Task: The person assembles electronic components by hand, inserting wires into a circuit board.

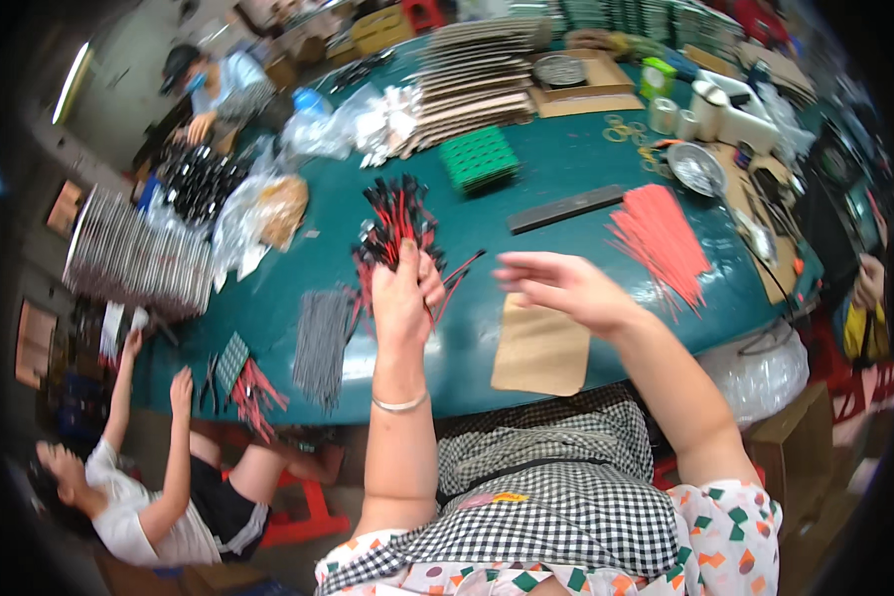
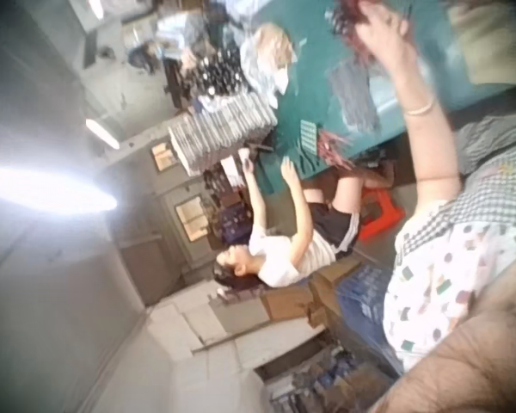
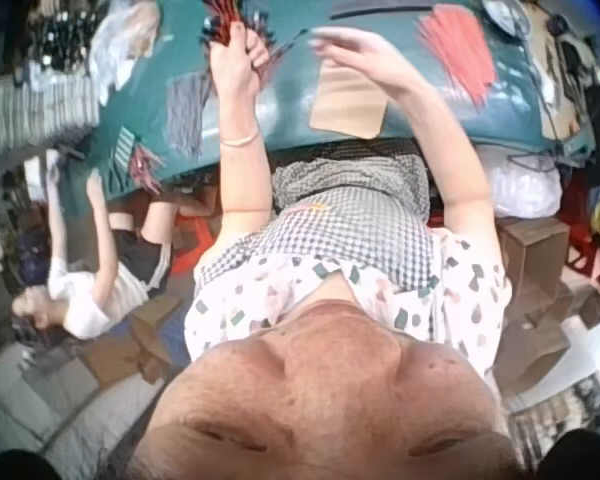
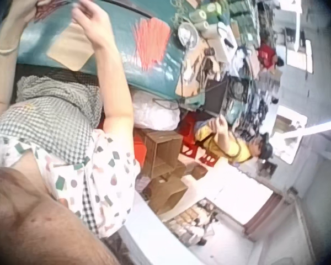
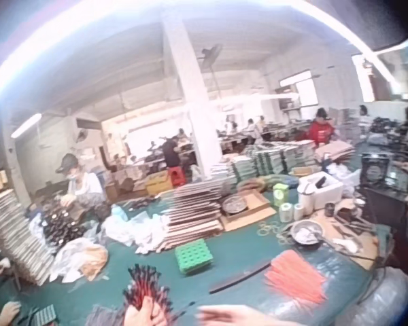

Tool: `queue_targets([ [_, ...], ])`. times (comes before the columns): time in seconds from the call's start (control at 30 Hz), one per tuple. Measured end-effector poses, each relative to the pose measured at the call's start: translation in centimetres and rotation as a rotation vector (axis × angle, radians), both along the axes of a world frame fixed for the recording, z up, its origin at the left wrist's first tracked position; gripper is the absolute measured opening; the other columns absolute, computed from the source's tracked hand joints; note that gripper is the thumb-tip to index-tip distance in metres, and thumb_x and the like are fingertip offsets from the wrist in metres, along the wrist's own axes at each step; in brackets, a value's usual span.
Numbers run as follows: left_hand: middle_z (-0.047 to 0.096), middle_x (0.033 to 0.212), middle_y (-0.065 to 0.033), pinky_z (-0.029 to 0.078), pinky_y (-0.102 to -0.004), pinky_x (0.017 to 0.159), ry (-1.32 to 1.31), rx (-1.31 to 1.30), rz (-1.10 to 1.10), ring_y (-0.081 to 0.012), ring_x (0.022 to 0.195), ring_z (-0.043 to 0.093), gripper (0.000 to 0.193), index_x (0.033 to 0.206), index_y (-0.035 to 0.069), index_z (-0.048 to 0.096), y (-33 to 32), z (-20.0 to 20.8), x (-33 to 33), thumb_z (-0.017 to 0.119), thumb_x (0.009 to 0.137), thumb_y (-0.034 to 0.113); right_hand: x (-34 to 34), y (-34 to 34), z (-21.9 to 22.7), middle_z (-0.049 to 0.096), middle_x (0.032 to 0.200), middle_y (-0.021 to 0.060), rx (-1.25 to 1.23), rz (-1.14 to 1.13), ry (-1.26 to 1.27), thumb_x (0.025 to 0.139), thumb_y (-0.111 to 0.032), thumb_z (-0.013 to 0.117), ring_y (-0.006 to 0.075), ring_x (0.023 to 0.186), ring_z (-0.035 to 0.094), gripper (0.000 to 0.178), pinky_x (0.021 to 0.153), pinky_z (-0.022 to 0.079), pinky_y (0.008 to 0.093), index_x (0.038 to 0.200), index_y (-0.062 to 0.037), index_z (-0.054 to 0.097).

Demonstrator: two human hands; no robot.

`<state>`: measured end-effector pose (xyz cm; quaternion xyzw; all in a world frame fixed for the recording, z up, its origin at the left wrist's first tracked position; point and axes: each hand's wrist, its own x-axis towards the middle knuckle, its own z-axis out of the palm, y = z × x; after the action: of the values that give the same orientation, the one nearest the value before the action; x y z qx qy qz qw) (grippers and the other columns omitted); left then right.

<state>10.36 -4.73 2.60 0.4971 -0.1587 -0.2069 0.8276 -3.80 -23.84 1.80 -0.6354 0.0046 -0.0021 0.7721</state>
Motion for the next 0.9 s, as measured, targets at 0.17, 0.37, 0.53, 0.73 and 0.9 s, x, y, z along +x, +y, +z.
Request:
queue_targets([
  [0.17, 0.043, 0.071, 0.0038, 0.03, -0.0235, 0.045, -0.041, 0.235, -0.369, -0.005, 0.053, 0.036, 0.014, 0.093, 0.009, 0.05, -3.2, -1.5, -4.1, 0.053, 0.102, 0.02, 3.5, 1.4, -0.7, 0.067, 0.102, 0.0072, 0.347, 0.087, 0.07, 0.081, -0.032, 0.082, 0.0169, 0.091, 0.064, 0.06, 0.074, 0.055, 0.0332, 0.126, -0.001, 0.058],
  [0.37, 0.06, 0.088, -0.0003, 0.047, -0.0274, 0.067, -0.439, 0.322, -0.265, -0.0106, 0.076, 0.055, 0.02, 0.108, 0.003, 0.061, -4.9, -5.7, -4.5, 0.052, 0.091, -0.002, 2.9, 2.0, -1.9, 0.065, 0.115, 0.0066, 0.054, -0.151, -0.034, 0.067, -0.01, 0.088, 0.0186, 0.106, 0.062, 0.055, 0.092, 0.052, 0.0382, 0.116, -0.0074, 0.064],
  [0.53, 0.068, 0.104, -0.0067, 0.05, -0.0317, 0.086, -0.523, 0.238, -0.211, -0.0156, 0.097, 0.061, 0.028, 0.111, 0.0, 0.063, -4.8, -9.3, -4.9, 0.052, 0.086, -0.005, 2.8, 2.2, -3.8, 0.066, 0.12, 0.0099, -0.222, -0.176, -0.186, 0.064, -0.013, 0.092, 0.0217, 0.115, 0.06, 0.049, 0.103, 0.046, 0.0394, 0.106, -0.0048, 0.066],
  [0.73, 0.068, 0.107, -0.0083, 0.05, -0.0322, 0.089, -0.528, 0.4, -0.187, -0.0177, 0.1, 0.062, 0.028, 0.115, -0.003, 0.063, -4.7, -10.6, -4.2, 0.052, 0.089, -0.003, 3.6, 1.7, -4.2, 0.069, 0.113, 0.0046, -0.018, -0.089, 0.061, 0.069, -0.006, 0.089, 0.0126, 0.105, 0.061, 0.054, 0.098, 0.049, 0.033, 0.118, -0.004, 0.066],
  [0.9, 0.069, 0.105, -0.0135, 0.05, -0.0362, 0.088, -0.557, 0.339, -0.172, -0.0227, 0.1, 0.065, 0.027, 0.112, -0.002, 0.062, -5.9, -8.6, -4.4, 0.05, 0.087, -0.002, 3.2, 0.7, -4.0, 0.07, 0.108, 0.0028, 0.037, -0.131, -0.22, 0.069, -0.008, 0.089, 0.0112, 0.101, 0.062, 0.049, 0.096, 0.049, 0.0307, 0.114, -0.0037, 0.069],
])
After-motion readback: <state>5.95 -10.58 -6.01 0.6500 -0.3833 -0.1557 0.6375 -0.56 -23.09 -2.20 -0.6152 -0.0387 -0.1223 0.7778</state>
